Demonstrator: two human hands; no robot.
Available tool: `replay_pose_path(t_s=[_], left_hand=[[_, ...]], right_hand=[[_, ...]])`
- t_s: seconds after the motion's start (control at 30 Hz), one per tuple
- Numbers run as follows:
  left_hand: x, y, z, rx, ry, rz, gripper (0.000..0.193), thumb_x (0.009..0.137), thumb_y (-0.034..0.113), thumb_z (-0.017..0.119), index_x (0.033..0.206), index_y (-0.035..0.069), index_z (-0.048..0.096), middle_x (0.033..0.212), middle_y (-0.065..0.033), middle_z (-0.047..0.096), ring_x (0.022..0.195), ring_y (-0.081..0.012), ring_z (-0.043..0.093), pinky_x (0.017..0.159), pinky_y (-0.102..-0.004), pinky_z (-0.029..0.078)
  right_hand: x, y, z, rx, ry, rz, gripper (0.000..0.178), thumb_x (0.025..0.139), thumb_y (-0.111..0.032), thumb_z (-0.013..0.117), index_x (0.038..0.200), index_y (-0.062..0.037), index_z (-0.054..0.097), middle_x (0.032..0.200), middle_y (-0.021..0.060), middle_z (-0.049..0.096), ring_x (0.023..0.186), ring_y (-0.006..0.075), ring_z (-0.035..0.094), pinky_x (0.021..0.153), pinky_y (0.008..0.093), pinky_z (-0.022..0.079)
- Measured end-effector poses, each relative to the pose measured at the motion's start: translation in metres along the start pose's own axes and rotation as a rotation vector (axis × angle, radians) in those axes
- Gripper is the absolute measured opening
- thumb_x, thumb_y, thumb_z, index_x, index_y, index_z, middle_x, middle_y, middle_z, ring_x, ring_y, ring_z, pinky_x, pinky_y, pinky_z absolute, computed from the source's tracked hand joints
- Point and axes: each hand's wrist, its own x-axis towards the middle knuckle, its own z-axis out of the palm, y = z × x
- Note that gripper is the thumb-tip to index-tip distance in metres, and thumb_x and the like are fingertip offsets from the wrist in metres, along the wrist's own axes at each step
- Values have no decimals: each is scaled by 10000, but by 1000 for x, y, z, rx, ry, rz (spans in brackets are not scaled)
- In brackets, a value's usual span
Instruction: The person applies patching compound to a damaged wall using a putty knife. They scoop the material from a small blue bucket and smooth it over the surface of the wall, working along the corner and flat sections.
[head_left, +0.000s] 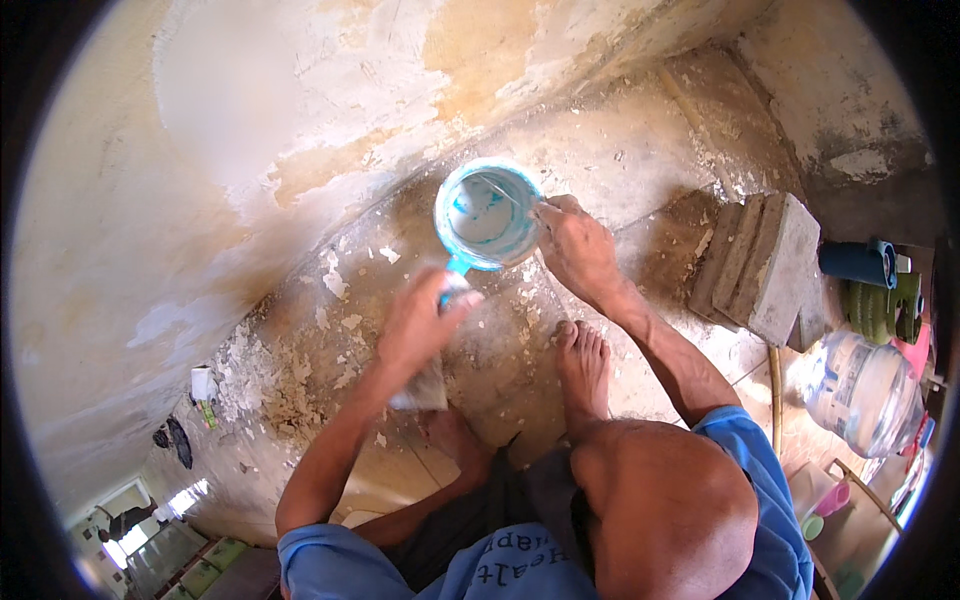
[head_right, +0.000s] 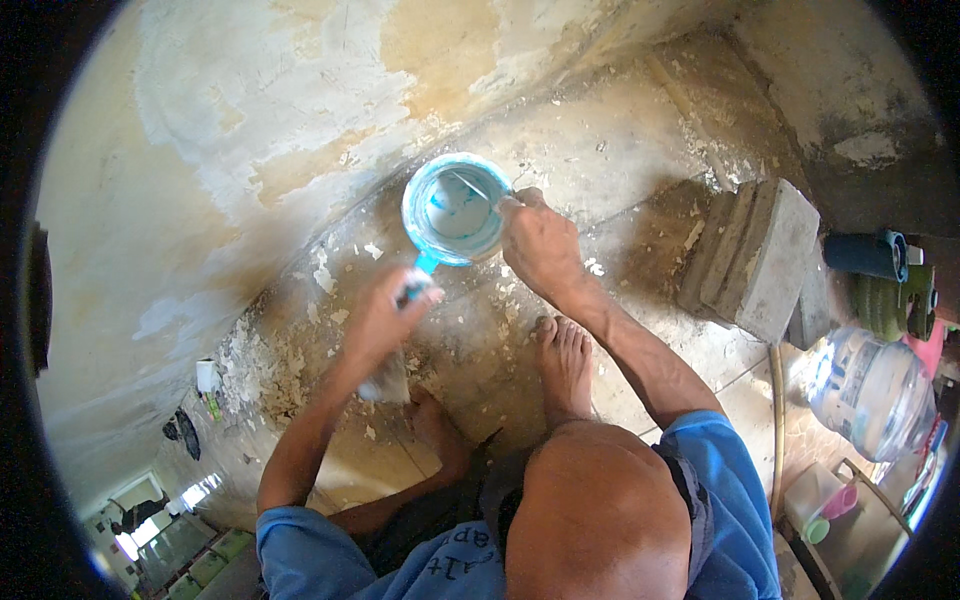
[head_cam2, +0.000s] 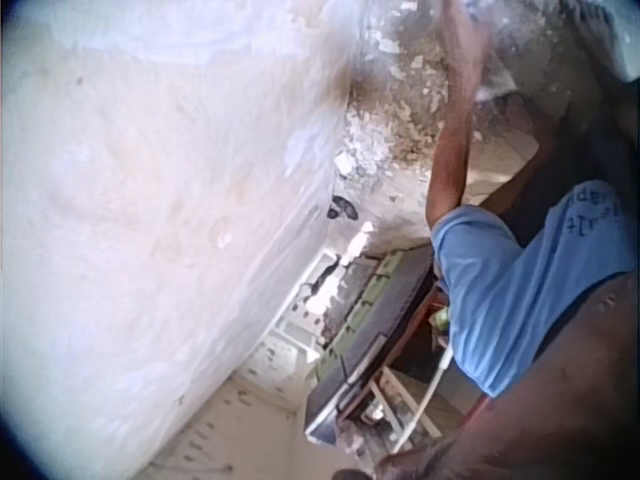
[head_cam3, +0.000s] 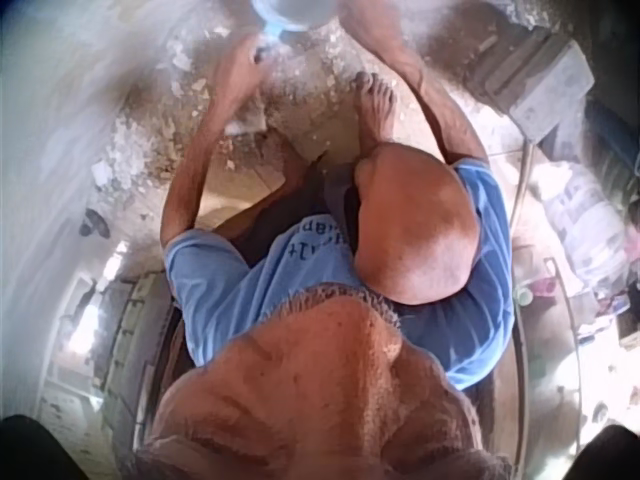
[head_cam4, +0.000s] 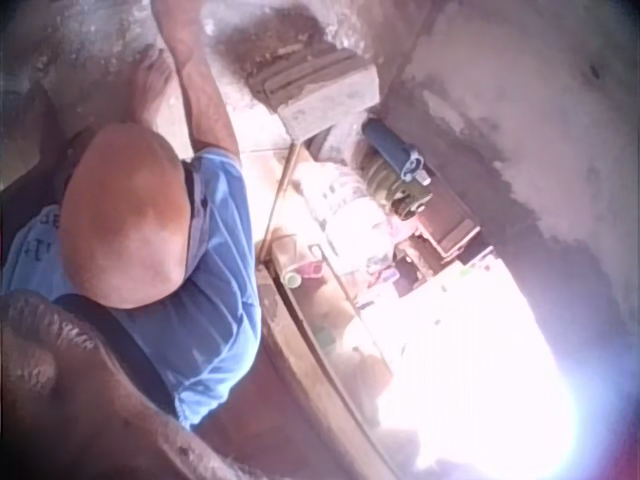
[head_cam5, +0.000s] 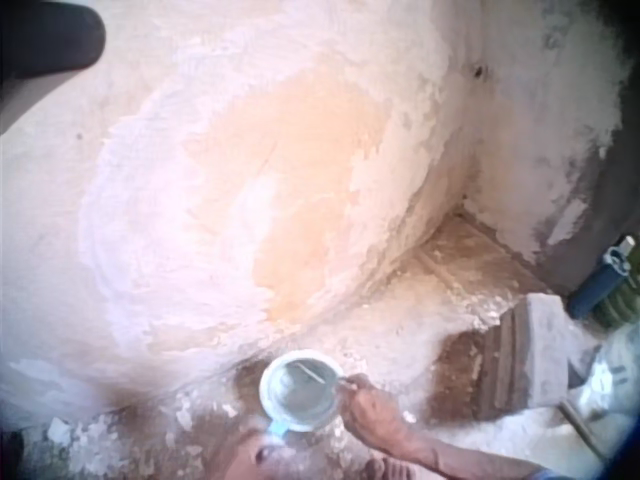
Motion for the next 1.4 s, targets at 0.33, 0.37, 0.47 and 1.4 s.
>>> replay_pose_path(t_s=[0.33,0.37,0.47,1.4], left_hand=[[23,-45,33,-253,-328,-90,514,915,435,615,1132,-24,538,810,-117,654,687,-218,647,630,-383,498],[23,-39,40,-395,-320,-95,504,922,424,607,1134,-27,530,775,-106,647,647,-203,639,608,-371,496],[19,-25,51,-408,-340,-153,425,961,386,561,1114,-9,528,745,-75,636,593,-177,626,578,-344,497],[8,-39,90,-473,-296,-186,399,1012,382,433,958,-2,528,637,-82,569,555,-180,564,546,-355,441]], right_hand=[[-3,14,2,4,-16,-53,320,850,-87,608,1166,-50,648,1123,195,612,889,382,653,769,441,538],[-4,13,1,-43,-31,-54,318,852,-89,605,1165,-54,647,1112,200,611,864,381,655,746,440,541],[-5,9,-4,-169,-63,-83,313,851,-90,597,1160,-54,641,1070,210,610,782,375,658,672,436,547],[-25,2,2,-162,-59,-154,280,835,-104,546,1056,52,618,755,229,650,683,380,671,597,454,543]])
